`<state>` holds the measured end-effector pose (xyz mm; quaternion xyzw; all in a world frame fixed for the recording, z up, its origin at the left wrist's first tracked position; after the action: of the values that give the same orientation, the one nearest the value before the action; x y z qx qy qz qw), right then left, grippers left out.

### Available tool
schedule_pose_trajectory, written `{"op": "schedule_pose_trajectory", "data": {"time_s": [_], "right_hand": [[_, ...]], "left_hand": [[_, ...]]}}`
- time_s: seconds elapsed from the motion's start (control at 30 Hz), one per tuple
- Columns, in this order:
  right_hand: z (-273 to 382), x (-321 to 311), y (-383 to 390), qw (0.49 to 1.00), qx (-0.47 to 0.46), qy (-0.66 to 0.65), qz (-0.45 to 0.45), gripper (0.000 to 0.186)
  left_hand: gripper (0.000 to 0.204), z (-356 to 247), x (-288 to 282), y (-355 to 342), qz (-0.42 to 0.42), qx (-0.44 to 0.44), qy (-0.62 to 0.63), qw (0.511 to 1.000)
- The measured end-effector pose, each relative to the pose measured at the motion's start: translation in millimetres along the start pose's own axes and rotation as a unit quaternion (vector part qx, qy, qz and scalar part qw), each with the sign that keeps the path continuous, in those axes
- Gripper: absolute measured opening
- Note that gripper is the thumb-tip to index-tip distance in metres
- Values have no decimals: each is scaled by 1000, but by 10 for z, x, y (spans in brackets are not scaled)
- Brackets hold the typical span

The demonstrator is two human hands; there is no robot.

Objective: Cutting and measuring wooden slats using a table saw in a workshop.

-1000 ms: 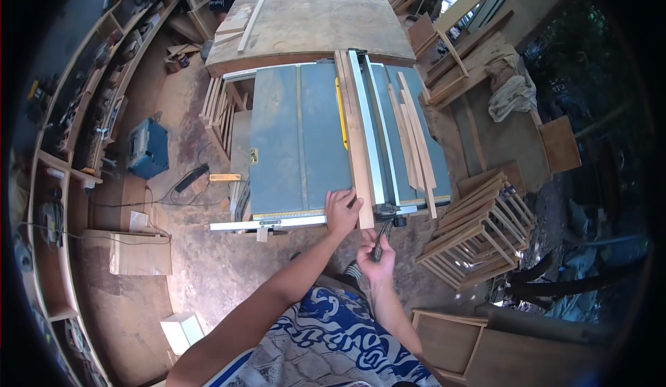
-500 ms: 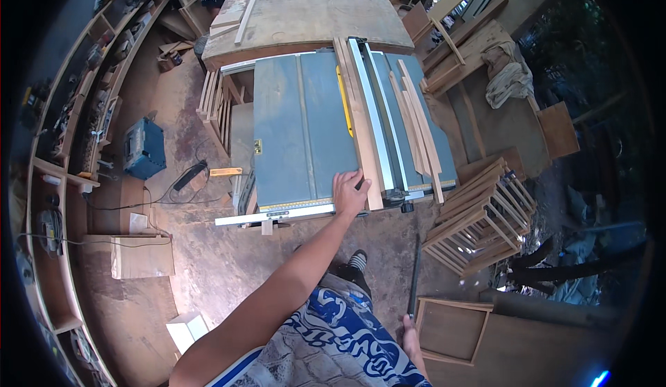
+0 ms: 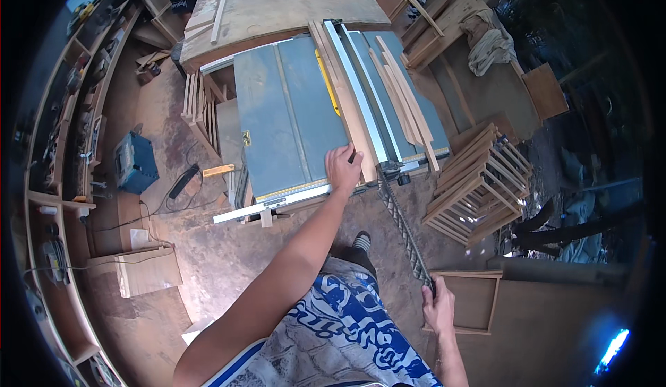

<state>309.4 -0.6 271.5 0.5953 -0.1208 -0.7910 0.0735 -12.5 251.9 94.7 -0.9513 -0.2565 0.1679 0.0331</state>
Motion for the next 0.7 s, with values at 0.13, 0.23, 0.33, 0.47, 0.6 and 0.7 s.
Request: {"op": "schedule_pose_trajectory", "data": {"time_s": [0.13,0.23,0.33,0.47,0.6,0.7], "right_hand": [[231,-65,-54,995,-71,34,-57,52],[313,17,-137,993,-65,100,-4,63],[448,90,-222,989,-79,124,0,67],[667,82,-345,982,-41,172,69,69],[717,48,-431,984,-53,159,53,71],[780,32,-478,983,-52,167,57,72]], "left_hand": [[42,-13,20,-23,9,-11,1,1000],[43,-4,16,-64,9,-1,-4,1000],[43,7,17,-91,8,-3,0,1000],[41,18,-5,-128,-12,25,2,1000],[41,24,7,-195,-4,28,4,1000],[41,36,7,-259,-3,27,1,1000]]}}
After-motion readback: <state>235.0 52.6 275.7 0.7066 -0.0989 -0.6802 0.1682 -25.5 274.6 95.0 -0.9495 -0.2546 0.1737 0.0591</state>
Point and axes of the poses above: each hand's wrist, its own y-axis away from the middle knuckle, its own x-axis out of the palm, z = x × y, the point moved 8 cm from there along -y, towards the middle knuckle, and after that the axes turned 14 degrees about y, right-handed, at the moved point
